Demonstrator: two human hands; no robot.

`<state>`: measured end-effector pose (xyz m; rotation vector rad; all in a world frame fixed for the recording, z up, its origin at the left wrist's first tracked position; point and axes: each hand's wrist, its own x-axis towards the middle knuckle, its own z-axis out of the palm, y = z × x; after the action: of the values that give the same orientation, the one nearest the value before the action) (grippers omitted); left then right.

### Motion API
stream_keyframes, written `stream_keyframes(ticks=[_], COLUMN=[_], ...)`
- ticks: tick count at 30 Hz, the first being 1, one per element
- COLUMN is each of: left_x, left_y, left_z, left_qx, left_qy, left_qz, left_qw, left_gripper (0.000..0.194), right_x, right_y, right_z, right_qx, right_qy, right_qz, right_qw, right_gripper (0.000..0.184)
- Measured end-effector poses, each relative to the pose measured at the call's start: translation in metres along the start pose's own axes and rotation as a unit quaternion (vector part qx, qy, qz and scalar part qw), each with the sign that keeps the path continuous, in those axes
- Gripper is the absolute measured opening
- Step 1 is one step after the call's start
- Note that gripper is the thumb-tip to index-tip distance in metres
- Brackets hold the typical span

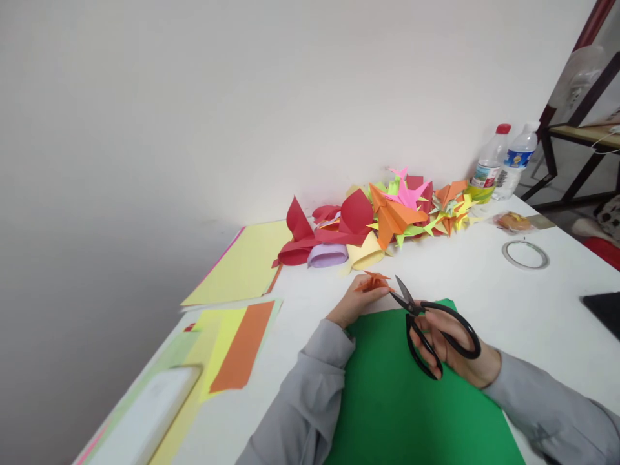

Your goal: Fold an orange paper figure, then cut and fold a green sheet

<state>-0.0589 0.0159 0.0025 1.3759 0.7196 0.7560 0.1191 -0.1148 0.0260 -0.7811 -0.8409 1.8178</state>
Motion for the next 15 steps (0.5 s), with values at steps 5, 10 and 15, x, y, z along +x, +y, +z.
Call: stream_keyframes(ticks=[5,10,15], left_x=[-0.003,-0.005,-0.006], left_y=[0.006,0.006,0.007], left_z=[-0.004,-0.009,-0.014], left_qx=[-0.022,-0.019,-0.028], left_qy=[-0.035,-0.074,-0.091], left_qz=[-0.004,-0.002,-0.039], left_qw=[0.999,0.997,0.995], left_gripper=[0.031,0.029,0.031], right_x=[-0.001,0.001,-0.001], right_y=[-0.001,-0.001,-0.007], right_z=[-0.002,-0.011,-0.016], right_qx=[0.000,0.005,-0.012], right_qy=[-0.010,-0.035,-0.051], right_qz=[0.011,0.039,0.051], right_qw=[1.000,0.999,0.997], right_gripper=[0.037,0.044,0.043])
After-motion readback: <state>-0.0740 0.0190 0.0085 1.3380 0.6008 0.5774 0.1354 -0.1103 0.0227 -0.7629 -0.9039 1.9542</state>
